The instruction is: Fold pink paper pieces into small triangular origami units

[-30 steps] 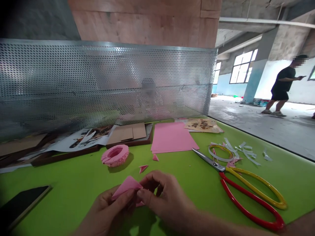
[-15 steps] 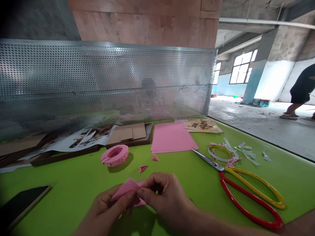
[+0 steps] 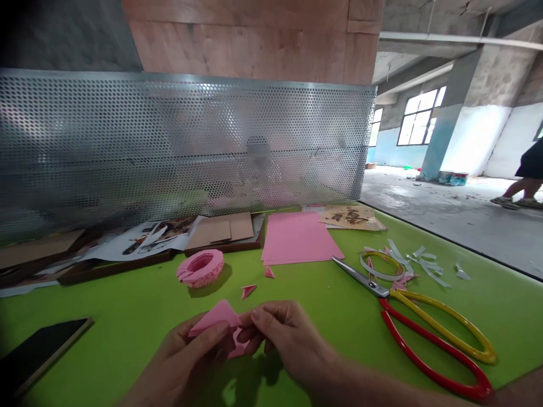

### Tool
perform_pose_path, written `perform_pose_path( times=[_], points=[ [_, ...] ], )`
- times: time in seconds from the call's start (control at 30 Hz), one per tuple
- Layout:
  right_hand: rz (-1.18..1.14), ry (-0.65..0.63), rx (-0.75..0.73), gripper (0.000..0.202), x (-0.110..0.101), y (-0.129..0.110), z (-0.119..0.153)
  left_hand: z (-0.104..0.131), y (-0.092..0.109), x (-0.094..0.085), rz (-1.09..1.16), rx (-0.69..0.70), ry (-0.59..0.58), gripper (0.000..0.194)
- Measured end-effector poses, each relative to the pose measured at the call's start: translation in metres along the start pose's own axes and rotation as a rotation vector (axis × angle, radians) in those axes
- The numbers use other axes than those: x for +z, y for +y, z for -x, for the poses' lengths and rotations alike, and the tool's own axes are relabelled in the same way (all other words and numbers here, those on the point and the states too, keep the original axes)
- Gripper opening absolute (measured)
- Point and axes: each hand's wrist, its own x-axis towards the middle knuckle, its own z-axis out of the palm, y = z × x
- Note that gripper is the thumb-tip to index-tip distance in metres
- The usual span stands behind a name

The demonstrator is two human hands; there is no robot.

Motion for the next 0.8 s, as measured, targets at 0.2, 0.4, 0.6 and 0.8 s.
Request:
perform_pose_path(
  times=[0.2,0.4,0.6,0.8],
  points=[
    [0.101,0.008,-0.025,0.032,-0.0040,0.0022,0.0003,-0.0042,-0.0049,-0.0010,0.011,0.009,-0.013,0.007],
    [0.350,0.087,-0.150,0.016,0.0000,-0.0003,0.0031,-0.0018,-0.0045,-0.0034,-0.267,0.050,-0.129,0.021],
    [0.455,0.127,-0.192,0.018,0.0012,-0.0024,0.0042,-0.0015,-0.0013,0.0019,-0.137,0.168,-0.138,0.018],
    [0.482,0.096,-0.181,0.022,0.0047,-0.0057,0.0067,-0.0021,-0.0051,-0.0004,-0.029,0.060,-0.140,0.010]
  ],
)
